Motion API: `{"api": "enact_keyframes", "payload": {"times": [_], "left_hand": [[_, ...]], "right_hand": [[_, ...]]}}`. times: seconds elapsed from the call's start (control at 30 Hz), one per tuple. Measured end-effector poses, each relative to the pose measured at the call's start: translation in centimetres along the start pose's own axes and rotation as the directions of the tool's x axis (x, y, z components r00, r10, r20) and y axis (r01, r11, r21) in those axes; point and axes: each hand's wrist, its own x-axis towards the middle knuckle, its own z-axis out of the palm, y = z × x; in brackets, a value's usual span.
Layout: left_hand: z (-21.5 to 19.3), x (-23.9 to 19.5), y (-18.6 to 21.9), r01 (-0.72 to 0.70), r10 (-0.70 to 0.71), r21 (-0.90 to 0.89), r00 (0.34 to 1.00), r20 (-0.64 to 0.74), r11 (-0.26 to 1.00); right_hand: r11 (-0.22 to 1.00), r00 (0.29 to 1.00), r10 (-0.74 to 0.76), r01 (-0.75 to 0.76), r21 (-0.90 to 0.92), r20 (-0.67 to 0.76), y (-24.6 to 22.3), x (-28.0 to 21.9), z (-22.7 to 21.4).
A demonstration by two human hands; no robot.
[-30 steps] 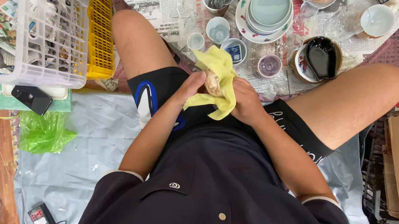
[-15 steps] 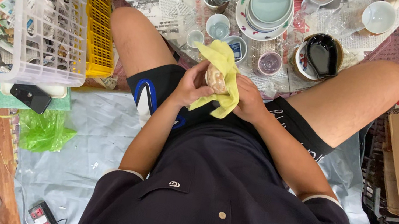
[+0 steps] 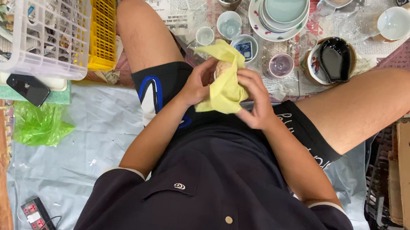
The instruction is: The person sits on the floor and wipes several small ceramic cups with a yellow cloth. They handle each cup individually, wiping the exterior and interior surfaces, then place them back on the table.
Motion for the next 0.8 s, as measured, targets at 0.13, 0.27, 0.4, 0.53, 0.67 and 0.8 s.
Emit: {"api": "enact_keyframes", "payload": {"times": [0.13, 0.27, 0.4, 0.53, 0.67, 0.8], "left_hand": [[-0.3, -0.2, -0.6, -0.006, 0.005, 0.084, 1.0, 0.015, 0.996], [-0.2, -0.2, -0.1, 0.037, -0.042, 0.104, 0.998, 0.04, 0.994], [-0.2, -0.4, -0.3, 0.009, -0.012, 0.119, 1.0, 0.028, 0.993], [-1.1, -0.5, -1.7, 0.081, -0.074, 0.163, 0.996, -0.05, 0.983], [-2.4, -0.8, -2.9, 0.004, -0.007, 0.388, 1.0, 0.008, 0.922], [-2.6, -0.5, -3.7, 0.087, -0.095, 0.405, 0.995, -0.001, 0.91]], "right_hand": [[0.995, 0.991, 0.103, -0.102, 0.009, -0.081, 0.8, -0.2, -0.1], [0.988, 0.981, 0.135, -0.121, 0.1, -0.139, 1.6, -0.6, 0.3], [0.985, 0.97, 0.172, -0.164, 0.059, -0.174, 1.7, -0.9, 0.4], [0.996, 0.964, 0.087, -0.079, 0.041, -0.252, 1.1, -0.5, 0.8], [0.965, 0.983, -0.184, 0.184, -0.189, 0.015, 0.4, 0.0, 0.5], [0.981, 0.98, -0.187, 0.191, -0.044, 0.07, 0.1, 0.2, 0.7]]}}
